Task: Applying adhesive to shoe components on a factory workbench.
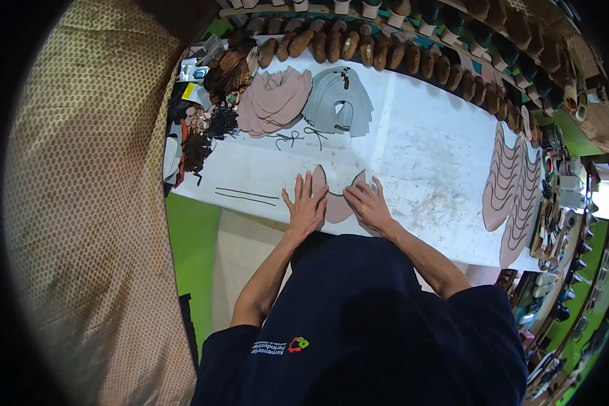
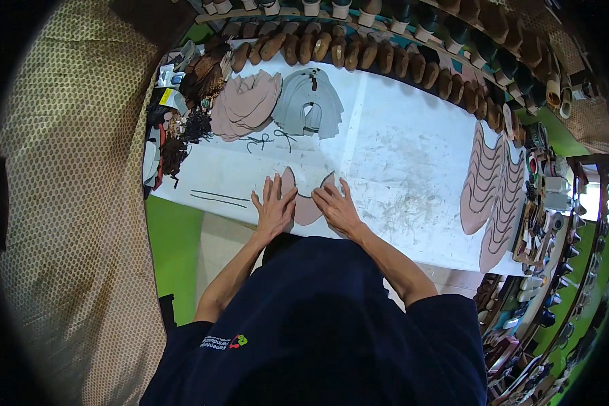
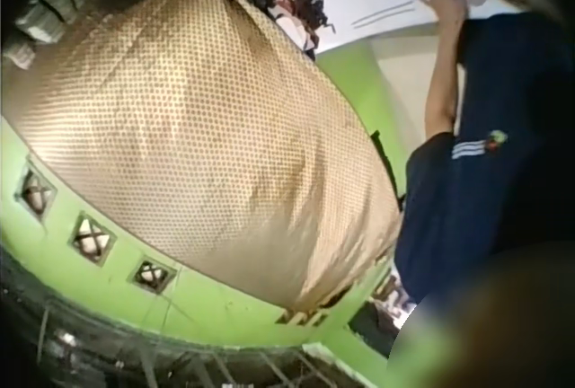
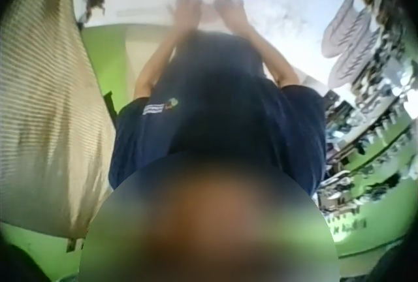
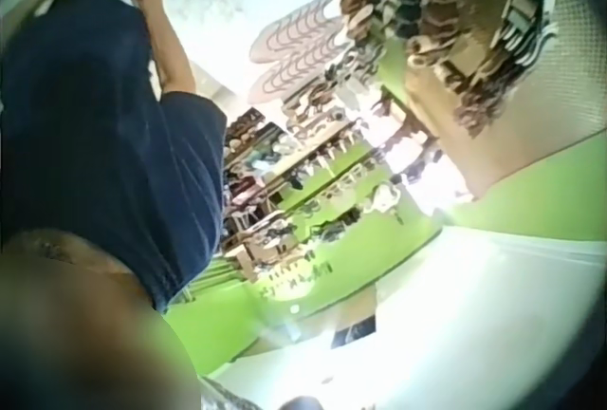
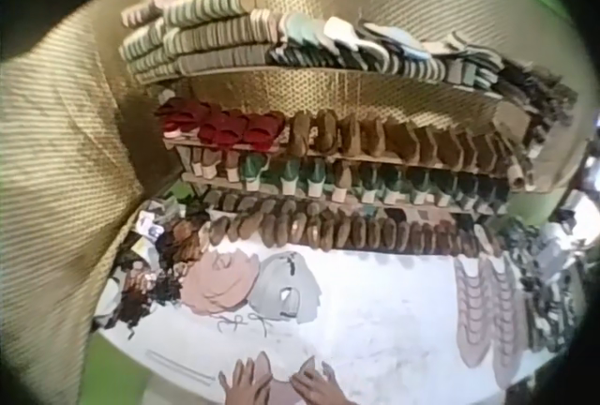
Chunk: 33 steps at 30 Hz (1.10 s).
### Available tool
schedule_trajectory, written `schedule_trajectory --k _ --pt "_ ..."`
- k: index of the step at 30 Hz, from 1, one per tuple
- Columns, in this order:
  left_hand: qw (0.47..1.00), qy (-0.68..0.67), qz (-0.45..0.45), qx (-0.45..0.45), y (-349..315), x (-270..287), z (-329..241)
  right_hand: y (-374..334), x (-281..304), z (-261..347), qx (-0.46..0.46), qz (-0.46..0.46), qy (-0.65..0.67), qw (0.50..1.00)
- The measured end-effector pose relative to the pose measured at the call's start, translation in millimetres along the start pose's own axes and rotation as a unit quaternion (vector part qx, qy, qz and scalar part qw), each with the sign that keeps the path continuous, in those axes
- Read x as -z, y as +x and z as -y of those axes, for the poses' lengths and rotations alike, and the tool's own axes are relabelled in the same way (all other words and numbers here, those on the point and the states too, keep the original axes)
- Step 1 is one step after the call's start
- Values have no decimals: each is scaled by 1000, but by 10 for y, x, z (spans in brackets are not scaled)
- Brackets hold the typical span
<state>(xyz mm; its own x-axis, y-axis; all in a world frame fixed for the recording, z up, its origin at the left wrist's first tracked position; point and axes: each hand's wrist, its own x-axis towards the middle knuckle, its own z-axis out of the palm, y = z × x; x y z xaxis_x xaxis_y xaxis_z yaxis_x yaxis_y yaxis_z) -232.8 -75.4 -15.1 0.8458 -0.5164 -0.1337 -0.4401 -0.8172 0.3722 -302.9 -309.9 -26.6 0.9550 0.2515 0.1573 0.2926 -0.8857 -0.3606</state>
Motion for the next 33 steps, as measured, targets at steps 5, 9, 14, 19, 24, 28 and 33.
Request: schedule_trajectory --k 5,9,14,19,24,28,33 --pt "1000 -23 -7 9 38 16 6 -31 -60 60 0 5 -13 1000" --pt "998 -24 -52 3 73 -12 61 11 -28 142 15 2 -5 1000" --pt "999 11 -30 14 196 28 122 55 -46 241 22 25 1 999" --pt "999 28 11 18 343 112 229 132 -56 361 -25 41 5 999" --pt "995 80 46 -44 494 237 313 317 -206 484 -41 15 -13 999" --pt "990 99 75 -69 611 281 414 354 -275 591 -73 -21 -37 996" --pt "997 8 8 -83 638 267 548 563 -158 712 -181 -74 22 980"
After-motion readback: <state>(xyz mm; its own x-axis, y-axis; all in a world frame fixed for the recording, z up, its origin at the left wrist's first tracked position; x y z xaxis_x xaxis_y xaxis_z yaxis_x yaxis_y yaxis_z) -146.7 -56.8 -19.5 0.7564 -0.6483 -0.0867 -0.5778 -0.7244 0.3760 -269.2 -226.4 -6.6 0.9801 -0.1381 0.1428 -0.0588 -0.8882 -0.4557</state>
